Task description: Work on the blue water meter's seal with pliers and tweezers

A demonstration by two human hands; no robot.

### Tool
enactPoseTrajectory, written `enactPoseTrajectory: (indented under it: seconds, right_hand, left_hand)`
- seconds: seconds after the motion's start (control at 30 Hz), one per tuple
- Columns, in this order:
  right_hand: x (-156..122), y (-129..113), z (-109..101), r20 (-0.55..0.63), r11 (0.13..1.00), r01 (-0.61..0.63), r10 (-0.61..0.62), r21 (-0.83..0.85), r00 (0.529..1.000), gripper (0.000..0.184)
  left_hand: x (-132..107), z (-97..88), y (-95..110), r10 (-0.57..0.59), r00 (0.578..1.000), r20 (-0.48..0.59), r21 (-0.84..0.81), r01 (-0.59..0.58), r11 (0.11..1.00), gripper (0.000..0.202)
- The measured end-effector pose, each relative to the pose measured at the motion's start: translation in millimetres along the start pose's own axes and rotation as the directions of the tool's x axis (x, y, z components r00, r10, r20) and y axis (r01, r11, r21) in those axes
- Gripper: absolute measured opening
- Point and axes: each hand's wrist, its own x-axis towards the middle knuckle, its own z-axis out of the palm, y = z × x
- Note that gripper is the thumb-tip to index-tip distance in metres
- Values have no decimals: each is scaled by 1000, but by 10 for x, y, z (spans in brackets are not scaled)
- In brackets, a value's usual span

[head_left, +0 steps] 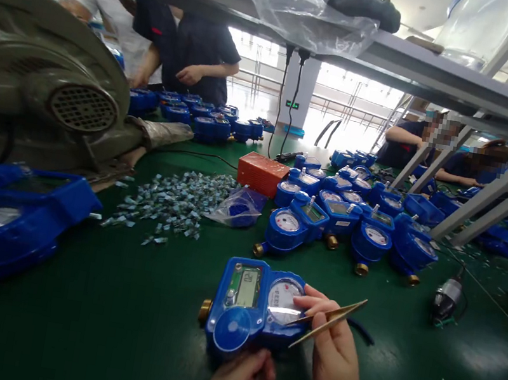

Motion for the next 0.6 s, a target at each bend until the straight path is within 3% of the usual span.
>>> enactPoseTrajectory:
  seconds: [0.13,0.23,0.6]
  right_hand:
    - [-60,-113,30,74,952,116,-99,-283,992,12]
    - [-40,-201,42,137,900,154,-106,-407,985,9]
    - [-16,-387,134,294,706,305,-143,-639,945,14]
  left_hand:
    - [-23,3,11,-73,994,86,48,69,997,21]
    - [-59,-6,56,-123,985,125,82,113,990,27]
    - [-35,-73,47,-154,967,203,139,128,982,46]
